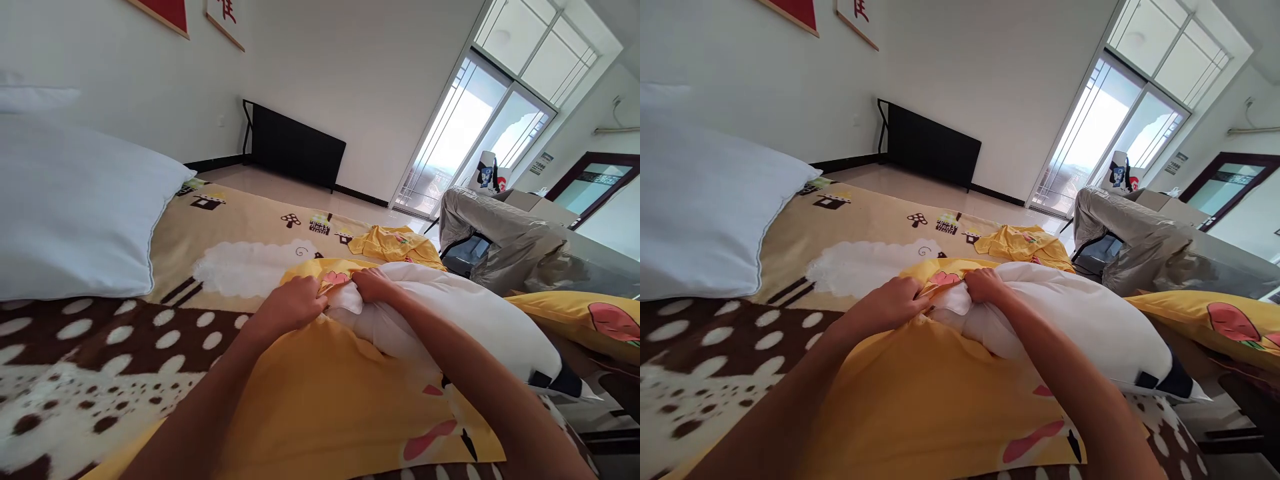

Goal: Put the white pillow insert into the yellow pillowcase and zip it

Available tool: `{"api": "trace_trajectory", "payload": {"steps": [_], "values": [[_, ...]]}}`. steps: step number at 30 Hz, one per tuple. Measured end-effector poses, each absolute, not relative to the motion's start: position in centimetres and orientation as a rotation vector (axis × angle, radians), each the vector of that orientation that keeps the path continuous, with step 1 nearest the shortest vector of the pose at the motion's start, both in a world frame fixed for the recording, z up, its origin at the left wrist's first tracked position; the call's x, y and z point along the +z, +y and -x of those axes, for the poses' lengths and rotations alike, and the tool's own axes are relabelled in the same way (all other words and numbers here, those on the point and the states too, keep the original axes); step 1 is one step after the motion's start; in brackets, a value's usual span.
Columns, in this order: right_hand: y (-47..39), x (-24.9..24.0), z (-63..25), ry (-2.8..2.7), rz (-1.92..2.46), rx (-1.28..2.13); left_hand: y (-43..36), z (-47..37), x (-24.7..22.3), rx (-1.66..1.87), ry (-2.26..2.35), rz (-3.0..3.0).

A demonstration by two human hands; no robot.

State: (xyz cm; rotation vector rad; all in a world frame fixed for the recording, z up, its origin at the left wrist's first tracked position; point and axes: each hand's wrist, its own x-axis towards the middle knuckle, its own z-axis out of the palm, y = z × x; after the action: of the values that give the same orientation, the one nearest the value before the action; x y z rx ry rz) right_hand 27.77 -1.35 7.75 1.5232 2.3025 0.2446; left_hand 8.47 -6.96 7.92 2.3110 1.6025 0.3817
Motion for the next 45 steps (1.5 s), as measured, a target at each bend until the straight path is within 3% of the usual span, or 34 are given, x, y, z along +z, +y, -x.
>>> {"api": "trace_trajectory", "payload": {"steps": [11, 16, 26, 35, 39, 43, 45], "values": [[-4.9, 9.6, -26.1, 2.266, -1.630, 0.347, -11.0, -12.9, 7.1, 0.550, 1.570, -2.484], [-5.7, 7.6, -25.0, 2.369, -1.623, 0.327, -11.5, -12.8, 7.6, 0.603, 1.693, -2.451], [-6.1, 6.0, -25.4, 2.554, -1.633, 0.371, -8.9, -12.7, 8.7, 0.464, 2.012, -2.409], [-7.3, 6.6, -25.3, 2.597, -1.654, 0.352, -6.6, -15.8, 11.8, 0.336, 1.973, -2.513], [-8.0, 8.8, -27.0, 2.693, -1.506, 0.217, -8.2, -17.1, 12.7, 0.381, 1.884, -2.540], [-7.4, 13.1, -32.0, 2.875, -1.249, -0.137, -9.9, -16.5, 12.3, 0.427, 1.846, -2.566], [-6.8, 14.5, -35.2, 2.959, -1.314, -0.188, -10.6, -16.0, 12.0, 0.438, 1.868, -2.556]]}}
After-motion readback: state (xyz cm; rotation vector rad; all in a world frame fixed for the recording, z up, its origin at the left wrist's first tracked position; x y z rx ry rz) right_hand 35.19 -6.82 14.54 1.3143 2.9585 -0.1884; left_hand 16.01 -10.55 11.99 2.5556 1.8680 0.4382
